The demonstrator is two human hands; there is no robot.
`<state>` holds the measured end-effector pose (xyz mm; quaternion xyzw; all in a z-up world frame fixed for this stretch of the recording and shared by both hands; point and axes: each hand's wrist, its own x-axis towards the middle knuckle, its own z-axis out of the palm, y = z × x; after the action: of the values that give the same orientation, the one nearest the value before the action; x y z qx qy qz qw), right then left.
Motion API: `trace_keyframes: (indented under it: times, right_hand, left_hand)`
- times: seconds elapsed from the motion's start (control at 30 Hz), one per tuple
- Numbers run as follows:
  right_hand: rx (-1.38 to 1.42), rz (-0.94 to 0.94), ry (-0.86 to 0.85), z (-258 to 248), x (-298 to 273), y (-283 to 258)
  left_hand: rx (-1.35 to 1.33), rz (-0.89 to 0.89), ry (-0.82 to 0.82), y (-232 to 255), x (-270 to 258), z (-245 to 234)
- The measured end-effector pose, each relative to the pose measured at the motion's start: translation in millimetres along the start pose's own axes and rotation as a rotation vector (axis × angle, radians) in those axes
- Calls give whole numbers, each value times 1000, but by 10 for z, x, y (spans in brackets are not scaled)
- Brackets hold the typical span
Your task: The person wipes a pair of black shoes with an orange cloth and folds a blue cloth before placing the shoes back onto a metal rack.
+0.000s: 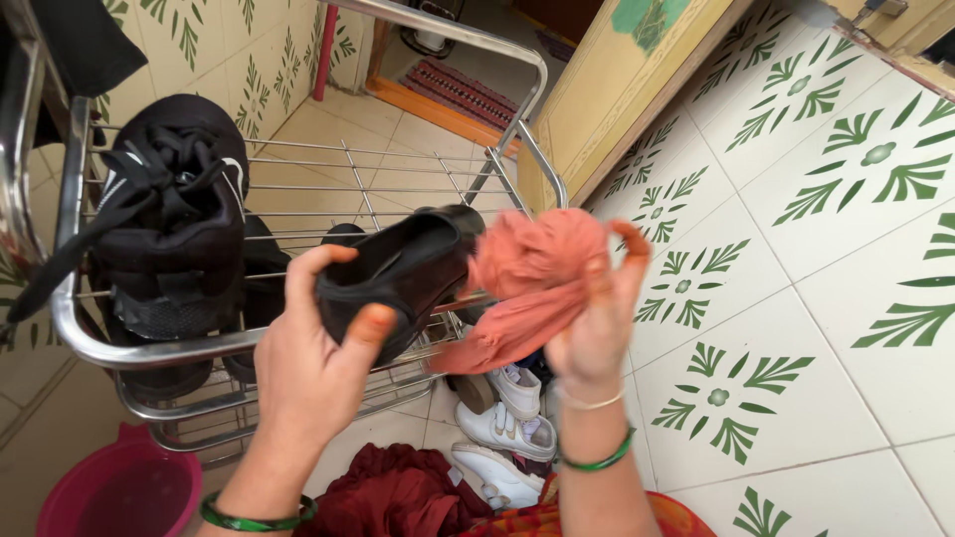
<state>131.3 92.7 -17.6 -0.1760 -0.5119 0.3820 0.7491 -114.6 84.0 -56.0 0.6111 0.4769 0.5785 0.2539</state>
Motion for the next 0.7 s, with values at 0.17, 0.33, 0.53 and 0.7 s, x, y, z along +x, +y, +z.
trace_keyframes:
  times: [0.17,0.33,0.53,0.7]
  right_hand:
    - [-135,49,-245,617,-617,448]
    - [-926,-366,-431,1045,-691,490]
    - [-880,-341,-324,1081,-561,413]
    - [-887,-221,-227,1063,-475,378]
  left_hand:
    - [-85,-71,48,-46,-128,-9]
    - [-221,38,68,39,-137,-235]
    - [-125,262,-269,-8,-72,-404]
    - [-394,24,-341,-64,-48,-305]
